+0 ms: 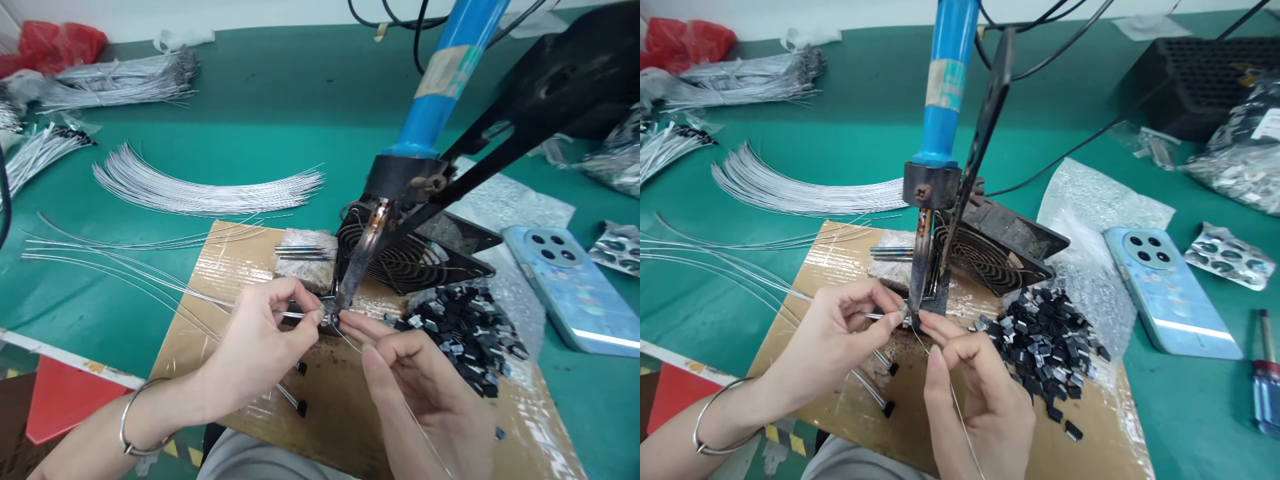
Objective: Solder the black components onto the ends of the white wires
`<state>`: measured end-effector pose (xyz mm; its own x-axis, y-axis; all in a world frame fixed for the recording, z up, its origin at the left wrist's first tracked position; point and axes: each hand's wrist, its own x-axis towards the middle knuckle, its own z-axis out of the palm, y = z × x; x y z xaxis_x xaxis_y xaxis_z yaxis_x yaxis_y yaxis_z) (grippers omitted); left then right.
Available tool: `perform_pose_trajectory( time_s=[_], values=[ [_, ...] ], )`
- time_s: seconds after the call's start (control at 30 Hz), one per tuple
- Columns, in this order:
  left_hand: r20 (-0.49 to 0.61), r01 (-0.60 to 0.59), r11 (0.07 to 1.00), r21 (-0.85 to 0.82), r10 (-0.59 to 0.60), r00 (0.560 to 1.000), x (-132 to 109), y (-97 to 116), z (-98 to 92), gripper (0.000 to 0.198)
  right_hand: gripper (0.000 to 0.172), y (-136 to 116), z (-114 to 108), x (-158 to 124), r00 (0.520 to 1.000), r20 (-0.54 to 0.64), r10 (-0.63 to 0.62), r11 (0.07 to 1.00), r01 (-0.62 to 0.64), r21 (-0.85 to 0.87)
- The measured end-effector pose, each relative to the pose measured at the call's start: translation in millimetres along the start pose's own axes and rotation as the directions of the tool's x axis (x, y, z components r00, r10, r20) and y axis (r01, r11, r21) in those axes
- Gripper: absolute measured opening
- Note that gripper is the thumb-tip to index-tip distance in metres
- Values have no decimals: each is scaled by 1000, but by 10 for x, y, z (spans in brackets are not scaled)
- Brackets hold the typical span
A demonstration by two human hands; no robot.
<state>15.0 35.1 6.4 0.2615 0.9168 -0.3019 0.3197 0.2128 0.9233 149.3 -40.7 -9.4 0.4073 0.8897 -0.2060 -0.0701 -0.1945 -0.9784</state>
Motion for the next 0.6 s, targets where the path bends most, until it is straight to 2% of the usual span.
perform_pose_trajectory(
  time_s=[0.2,0.6],
  values=[
    [-22,-7,1000,20,8,1000,32,43,1,11,24,-50,39,23,999,-40,7,1000,-6,29],
    [-24,-46,999,19,46,999,37,80,2,10,22,-34,2,32,998,-24,-55,998,55,19]
  ],
)
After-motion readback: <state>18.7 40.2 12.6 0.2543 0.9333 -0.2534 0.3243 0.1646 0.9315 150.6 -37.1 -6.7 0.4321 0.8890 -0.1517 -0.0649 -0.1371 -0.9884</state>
